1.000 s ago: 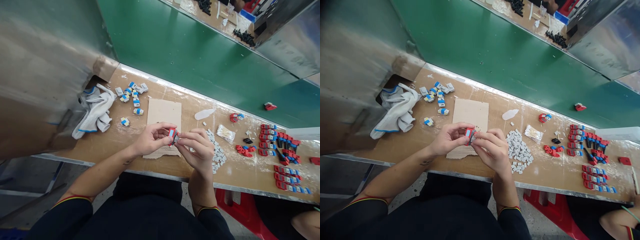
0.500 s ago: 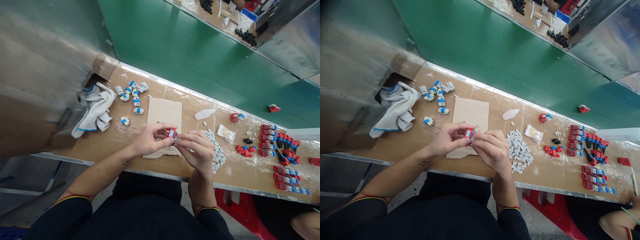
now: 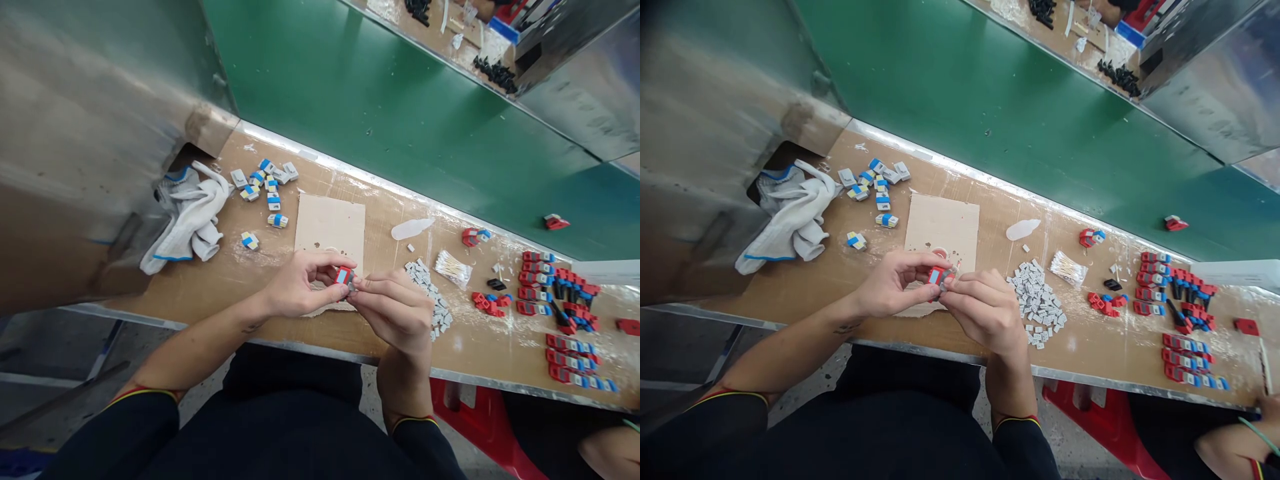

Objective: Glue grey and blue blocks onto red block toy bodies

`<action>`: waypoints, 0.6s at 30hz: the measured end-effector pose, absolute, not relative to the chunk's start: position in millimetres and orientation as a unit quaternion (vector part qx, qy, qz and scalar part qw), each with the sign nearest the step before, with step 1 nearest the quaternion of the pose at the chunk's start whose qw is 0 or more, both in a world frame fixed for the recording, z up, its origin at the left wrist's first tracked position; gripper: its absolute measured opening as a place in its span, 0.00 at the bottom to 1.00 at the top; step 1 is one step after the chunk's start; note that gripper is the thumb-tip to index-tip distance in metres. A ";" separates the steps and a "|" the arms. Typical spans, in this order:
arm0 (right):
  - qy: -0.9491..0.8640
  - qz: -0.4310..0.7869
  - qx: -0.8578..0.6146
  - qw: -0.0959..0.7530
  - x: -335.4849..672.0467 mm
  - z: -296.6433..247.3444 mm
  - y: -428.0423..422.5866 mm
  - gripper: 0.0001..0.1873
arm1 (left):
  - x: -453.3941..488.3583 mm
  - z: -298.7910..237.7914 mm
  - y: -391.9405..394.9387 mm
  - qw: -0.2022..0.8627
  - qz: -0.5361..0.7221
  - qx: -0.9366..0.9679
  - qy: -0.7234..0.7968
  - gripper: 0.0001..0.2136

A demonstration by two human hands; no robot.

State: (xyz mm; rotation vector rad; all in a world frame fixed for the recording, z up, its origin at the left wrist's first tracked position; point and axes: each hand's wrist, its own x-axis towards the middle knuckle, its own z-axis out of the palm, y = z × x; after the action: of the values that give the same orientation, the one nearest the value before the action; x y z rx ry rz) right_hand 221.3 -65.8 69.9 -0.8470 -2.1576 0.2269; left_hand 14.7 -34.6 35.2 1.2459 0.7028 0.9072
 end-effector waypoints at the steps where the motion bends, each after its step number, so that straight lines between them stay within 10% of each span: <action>1: -0.852 0.090 -0.335 0.393 220.8 70.4 -66.4 0.07 | 14.9 36.1 -34.7 0.658 0.402 0.554 0.313 0.15; 18: -0.829 0.079 -0.367 0.415 208.9 68.6 -73.1 0.17 | 15.3 39.0 -38.2 0.646 0.433 0.547 0.310 0.11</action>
State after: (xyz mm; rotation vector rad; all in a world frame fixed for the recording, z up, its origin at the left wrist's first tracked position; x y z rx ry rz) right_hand 208.9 -73.1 68.6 -0.9223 -2.0813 0.1975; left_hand 15.3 -38.2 39.0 1.2445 0.7049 0.9841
